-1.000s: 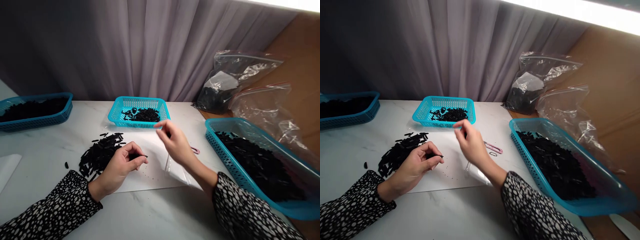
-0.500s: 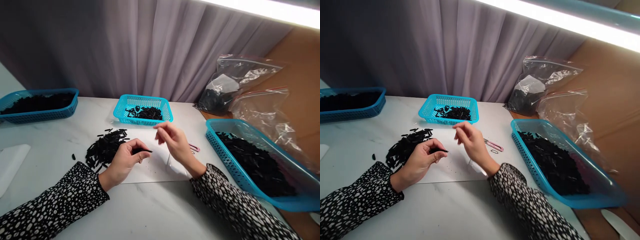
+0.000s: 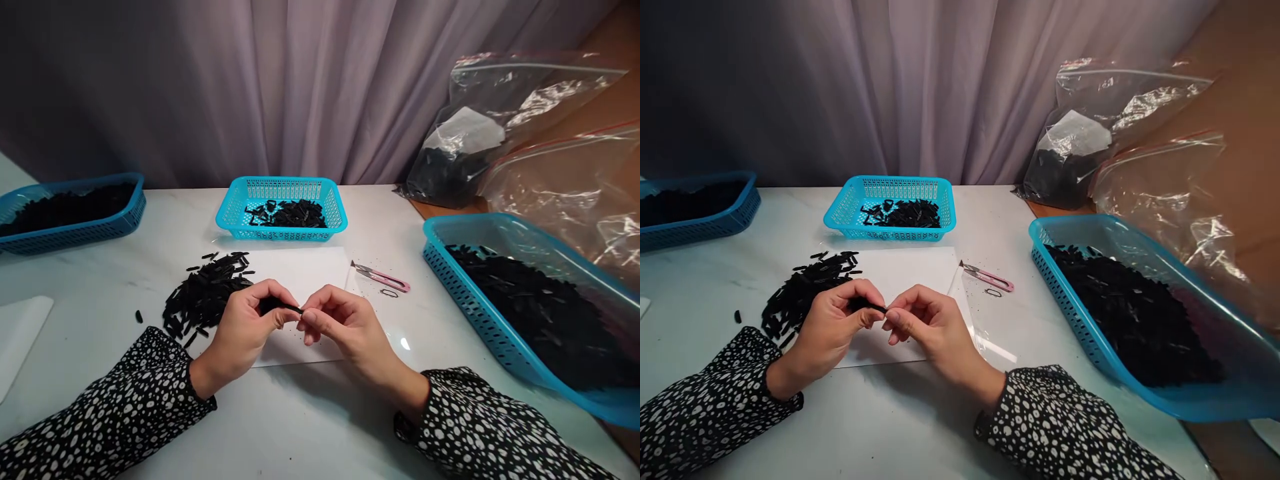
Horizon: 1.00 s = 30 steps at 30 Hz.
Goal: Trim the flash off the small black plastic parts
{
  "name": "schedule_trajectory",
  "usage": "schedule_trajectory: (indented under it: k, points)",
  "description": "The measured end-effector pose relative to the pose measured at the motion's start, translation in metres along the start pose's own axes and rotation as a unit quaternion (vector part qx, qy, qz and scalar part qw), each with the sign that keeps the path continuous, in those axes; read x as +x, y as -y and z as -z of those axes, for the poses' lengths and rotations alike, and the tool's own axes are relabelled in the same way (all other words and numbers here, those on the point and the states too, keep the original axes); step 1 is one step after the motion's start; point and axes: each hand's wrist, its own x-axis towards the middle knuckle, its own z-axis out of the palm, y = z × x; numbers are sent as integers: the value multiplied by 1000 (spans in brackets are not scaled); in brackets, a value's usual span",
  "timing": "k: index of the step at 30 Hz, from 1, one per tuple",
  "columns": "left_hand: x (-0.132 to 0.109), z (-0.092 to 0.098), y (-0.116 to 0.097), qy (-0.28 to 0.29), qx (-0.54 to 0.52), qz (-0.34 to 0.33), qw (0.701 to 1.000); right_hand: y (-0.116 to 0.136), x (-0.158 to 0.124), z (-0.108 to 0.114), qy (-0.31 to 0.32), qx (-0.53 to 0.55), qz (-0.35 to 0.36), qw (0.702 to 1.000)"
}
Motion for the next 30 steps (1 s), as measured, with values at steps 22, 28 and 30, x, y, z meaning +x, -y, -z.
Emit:
schedule_trajectory:
  k: [22,28,30]
  points:
    - [-1,0,0,0,-75,12,997,34,18,101,-163,-592,72,786]
    - [2,0,3,-16,-69,14,997,36,0,40,-9,-411,207,888]
    - [2,1,3,-19,-62,11,998,30,-5,28,14,-399,243,884]
